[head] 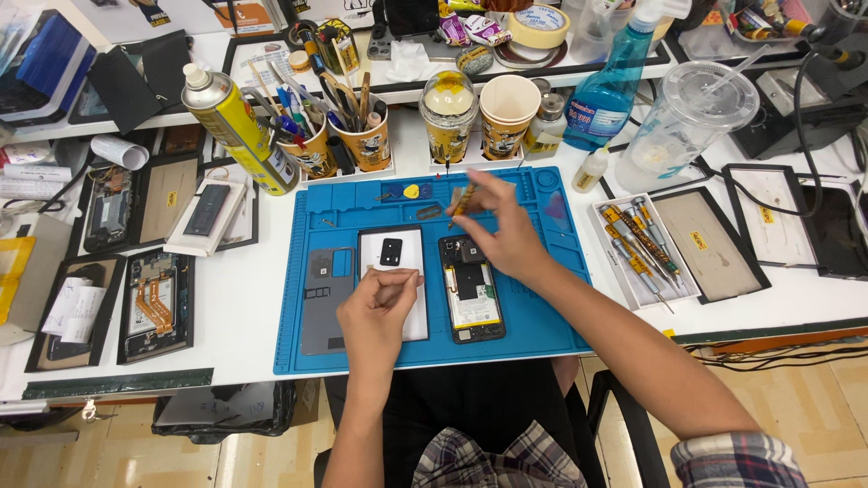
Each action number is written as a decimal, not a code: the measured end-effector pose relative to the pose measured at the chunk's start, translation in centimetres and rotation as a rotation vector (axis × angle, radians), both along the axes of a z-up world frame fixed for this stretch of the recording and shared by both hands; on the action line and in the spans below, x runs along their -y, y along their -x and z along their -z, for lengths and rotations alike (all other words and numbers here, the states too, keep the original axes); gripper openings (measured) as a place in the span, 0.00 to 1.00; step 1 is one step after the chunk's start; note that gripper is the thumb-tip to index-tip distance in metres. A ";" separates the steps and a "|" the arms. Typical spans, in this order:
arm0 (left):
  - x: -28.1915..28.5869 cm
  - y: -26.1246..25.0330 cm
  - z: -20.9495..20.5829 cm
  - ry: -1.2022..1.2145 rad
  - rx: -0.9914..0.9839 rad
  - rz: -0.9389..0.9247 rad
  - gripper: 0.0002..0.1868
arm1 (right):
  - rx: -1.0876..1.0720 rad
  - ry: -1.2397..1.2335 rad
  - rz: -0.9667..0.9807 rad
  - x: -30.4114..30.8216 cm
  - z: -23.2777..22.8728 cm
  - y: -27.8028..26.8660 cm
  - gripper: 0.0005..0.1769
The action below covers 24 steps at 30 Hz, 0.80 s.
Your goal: The person works on disassembled smartphones on a blue mat, using a screwdriver to manipulate internal components. They then handle a roll of adhesive tape, peel a strip, and apply it to a black rectangular piece.
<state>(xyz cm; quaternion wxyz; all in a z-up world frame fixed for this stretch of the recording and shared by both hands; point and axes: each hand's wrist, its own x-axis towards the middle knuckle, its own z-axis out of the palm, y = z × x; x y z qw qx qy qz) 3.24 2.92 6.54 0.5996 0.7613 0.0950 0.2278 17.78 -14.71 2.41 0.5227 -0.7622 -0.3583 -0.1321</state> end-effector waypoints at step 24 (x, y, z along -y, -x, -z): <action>5.5 2.9 3.9 0.035 0.425 0.271 0.30 | -0.767 -0.908 -0.001 2.8 -0.9 14.3 0.49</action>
